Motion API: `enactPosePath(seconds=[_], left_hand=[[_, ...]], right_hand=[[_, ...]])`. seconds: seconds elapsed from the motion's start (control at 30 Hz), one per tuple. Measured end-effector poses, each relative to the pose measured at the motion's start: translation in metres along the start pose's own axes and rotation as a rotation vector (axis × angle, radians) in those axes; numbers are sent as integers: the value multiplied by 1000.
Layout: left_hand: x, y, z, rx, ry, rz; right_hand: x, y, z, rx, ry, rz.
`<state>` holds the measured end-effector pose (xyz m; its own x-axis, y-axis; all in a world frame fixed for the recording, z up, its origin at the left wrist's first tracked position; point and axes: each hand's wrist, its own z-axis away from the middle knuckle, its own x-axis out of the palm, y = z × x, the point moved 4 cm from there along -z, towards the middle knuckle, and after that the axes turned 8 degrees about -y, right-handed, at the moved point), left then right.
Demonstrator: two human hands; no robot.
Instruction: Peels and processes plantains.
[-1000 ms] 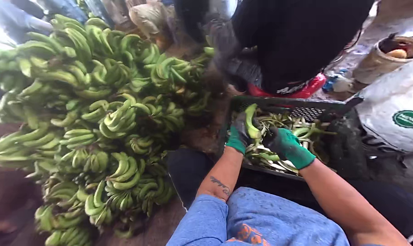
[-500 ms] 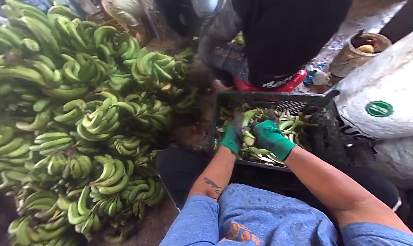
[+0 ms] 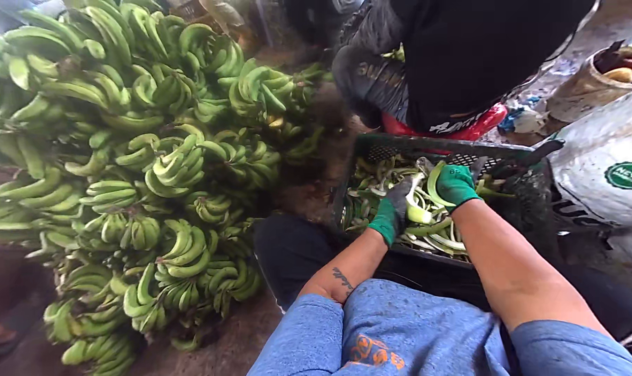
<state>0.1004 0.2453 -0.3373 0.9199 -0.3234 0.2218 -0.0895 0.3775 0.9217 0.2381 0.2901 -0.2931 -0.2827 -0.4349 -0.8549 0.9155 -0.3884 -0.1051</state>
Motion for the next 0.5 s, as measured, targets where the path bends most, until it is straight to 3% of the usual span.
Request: enactPosePath(seconds=[0.07,0.13,0.23,0.43,0.5], left_hand=[[-22,-12,-16,88,-84,7],[-38,-16,-28,51,-86,158],[-38,0,-26,-36,-29,257],[-26,30,-49,177,19,40],[-21,41,-46,241,29,17]], right_hand=[[3,12,-4,4,-154,22],[3,27,-10,-26,-247,-78],[-6,31,-2,-36,-97,-41],[-14,-8,64,-461,-148,145],[-9,-15,73,-479,-139,175]])
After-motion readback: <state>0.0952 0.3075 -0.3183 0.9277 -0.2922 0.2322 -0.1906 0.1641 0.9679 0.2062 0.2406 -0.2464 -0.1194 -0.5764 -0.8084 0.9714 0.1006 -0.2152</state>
